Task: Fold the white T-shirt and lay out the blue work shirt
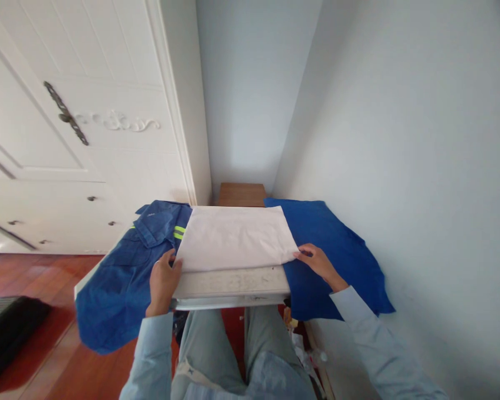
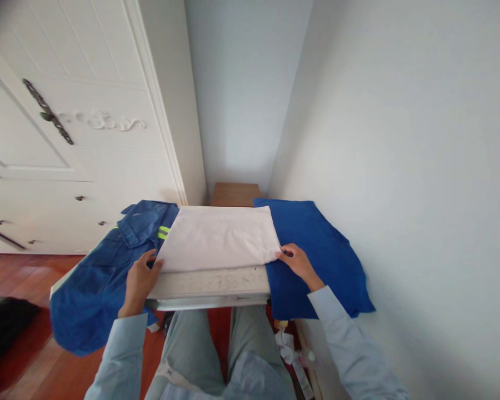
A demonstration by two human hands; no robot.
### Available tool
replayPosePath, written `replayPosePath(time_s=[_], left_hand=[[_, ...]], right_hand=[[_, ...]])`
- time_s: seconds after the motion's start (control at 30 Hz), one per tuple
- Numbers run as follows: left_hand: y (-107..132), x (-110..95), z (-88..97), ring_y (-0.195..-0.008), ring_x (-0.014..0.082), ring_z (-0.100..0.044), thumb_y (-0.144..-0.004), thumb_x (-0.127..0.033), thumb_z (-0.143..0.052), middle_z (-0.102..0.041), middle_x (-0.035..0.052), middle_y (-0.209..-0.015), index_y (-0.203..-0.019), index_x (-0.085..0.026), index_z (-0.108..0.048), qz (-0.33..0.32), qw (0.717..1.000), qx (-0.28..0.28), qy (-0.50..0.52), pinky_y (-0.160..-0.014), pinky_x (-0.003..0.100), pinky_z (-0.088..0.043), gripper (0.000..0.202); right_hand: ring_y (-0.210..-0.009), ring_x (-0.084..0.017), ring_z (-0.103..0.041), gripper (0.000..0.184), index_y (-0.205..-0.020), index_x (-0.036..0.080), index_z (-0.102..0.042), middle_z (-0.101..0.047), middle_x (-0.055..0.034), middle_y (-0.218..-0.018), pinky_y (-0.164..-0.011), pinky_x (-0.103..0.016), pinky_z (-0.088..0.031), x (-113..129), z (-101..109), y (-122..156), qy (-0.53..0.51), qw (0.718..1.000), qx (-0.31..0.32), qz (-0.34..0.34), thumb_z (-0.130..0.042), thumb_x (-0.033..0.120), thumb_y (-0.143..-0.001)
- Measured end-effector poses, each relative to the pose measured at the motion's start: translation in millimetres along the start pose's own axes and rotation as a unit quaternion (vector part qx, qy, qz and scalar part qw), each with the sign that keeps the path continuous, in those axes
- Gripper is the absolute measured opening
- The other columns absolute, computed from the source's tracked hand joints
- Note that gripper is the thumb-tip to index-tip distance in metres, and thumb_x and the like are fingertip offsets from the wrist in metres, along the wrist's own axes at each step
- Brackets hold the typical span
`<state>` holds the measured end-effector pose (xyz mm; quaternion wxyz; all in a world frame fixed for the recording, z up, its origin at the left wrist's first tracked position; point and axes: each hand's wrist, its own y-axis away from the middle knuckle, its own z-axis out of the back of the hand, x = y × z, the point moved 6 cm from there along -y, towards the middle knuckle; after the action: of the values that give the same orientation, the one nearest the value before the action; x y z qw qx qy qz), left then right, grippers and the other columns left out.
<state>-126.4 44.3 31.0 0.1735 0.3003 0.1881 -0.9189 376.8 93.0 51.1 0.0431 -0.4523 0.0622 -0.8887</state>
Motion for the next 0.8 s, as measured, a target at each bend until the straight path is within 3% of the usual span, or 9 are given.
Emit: replayPosePath(time_s=[0.1, 0.23, 0.33, 0.43, 0.57, 0.63, 0.8], left_hand=[[-3, 4, 2.1, -0.093, 0.028, -0.067, -0.082, -0.034, -0.051, -0.073, 0.0122, -0.099, -0.119, -0.012, -0.067, 0.009, 1.0, -0.006, 0.013, -0.085, 0.038, -0.051, 0.045], [-1, 15, 1.7, -0.092, 0.0279, -0.067, -0.08, -0.034, -0.052, -0.073, 0.012, -0.099, -0.115, -0.013, -0.069, 0.027, 0.998, -0.03, 0.056, -0.086, 0.038, -0.051, 0.044], [3, 17, 0.2, -0.096, 0.0286, -0.067, -0.081, -0.035, -0.05, -0.073, 0.0138, -0.104, -0.115, -0.012, -0.069, 0.027, 0.996, -0.043, 0.074, -0.089, 0.04, -0.051, 0.045], [7, 12, 0.5, -0.1, 0.0302, -0.066, -0.084, -0.04, -0.048, -0.073, 0.0146, -0.105, -0.116, -0.013, -0.069, 0.025, 0.997, -0.051, 0.054, -0.091, 0.041, -0.05, 0.046], [11, 6, 3.5, -0.103, 0.0304, -0.065, -0.088, -0.046, -0.048, -0.074, 0.0127, -0.104, -0.116, -0.016, -0.069, 0.02, 0.998, -0.059, 0.028, -0.092, 0.041, -0.049, 0.047], [11, 5, 4.4, -0.102, 0.0296, -0.066, -0.087, -0.045, -0.049, -0.074, 0.0117, -0.104, -0.116, -0.017, -0.069, 0.02, 0.998, -0.059, 0.025, -0.09, 0.04, -0.049, 0.045], [12, 5, 5.0, -0.101, 0.0286, -0.065, -0.087, -0.04, -0.05, -0.074, 0.0114, -0.103, -0.115, -0.017, -0.07, 0.037, 0.997, -0.064, 0.023, -0.089, 0.038, -0.05, 0.041]], right_hand=[[-0.076, -0.022, -0.062, 0.032, -0.083, 0.019, -0.075, -0.07, -0.0044, -0.079, -0.068, -0.029, -0.047, -6, 7, 4, -0.013, 0.999, 0.036, -0.024, -0.068, 0.05, -0.076], [-0.07, -0.02, -0.061, 0.03, -0.082, 0.018, -0.073, -0.07, -0.0038, -0.076, -0.064, -0.028, -0.047, -20, 14, 12, -0.03, 0.997, 0.045, -0.047, -0.071, 0.046, -0.073], [-0.063, -0.017, -0.059, 0.042, -0.104, 0.018, -0.07, -0.07, -0.0034, -0.078, -0.05, -0.024, -0.044, -28, 11, 17, -0.081, 0.991, 0.066, -0.08, -0.075, 0.04, -0.069], [-0.068, -0.017, -0.062, 0.061, -0.124, 0.021, -0.062, -0.072, -0.0069, -0.096, -0.046, -0.021, -0.044, -26, 10, 18, -0.124, 0.985, 0.057, -0.102, -0.077, 0.035, -0.067], [-0.067, -0.014, -0.062, 0.07, -0.134, 0.024, -0.057, -0.069, -0.011, -0.118, -0.047, -0.02, -0.045, -16, 8, 11, -0.165, 0.979, 0.057, -0.107, -0.079, 0.034, -0.068], [-0.057, -0.011, -0.057, 0.072, -0.136, 0.023, -0.056, -0.071, -0.0105, -0.112, -0.044, -0.02, -0.044, -13, 3, 7, -0.169, 0.976, 0.077, -0.111, -0.08, 0.036, -0.069], [-0.043, -0.009, -0.05, 0.061, -0.124, 0.015, -0.063, -0.068, -0.0002, -0.067, -0.041, -0.021, -0.039, -21, 1, -2, -0.115, 0.983, 0.078, -0.121, -0.081, 0.036, -0.069]])
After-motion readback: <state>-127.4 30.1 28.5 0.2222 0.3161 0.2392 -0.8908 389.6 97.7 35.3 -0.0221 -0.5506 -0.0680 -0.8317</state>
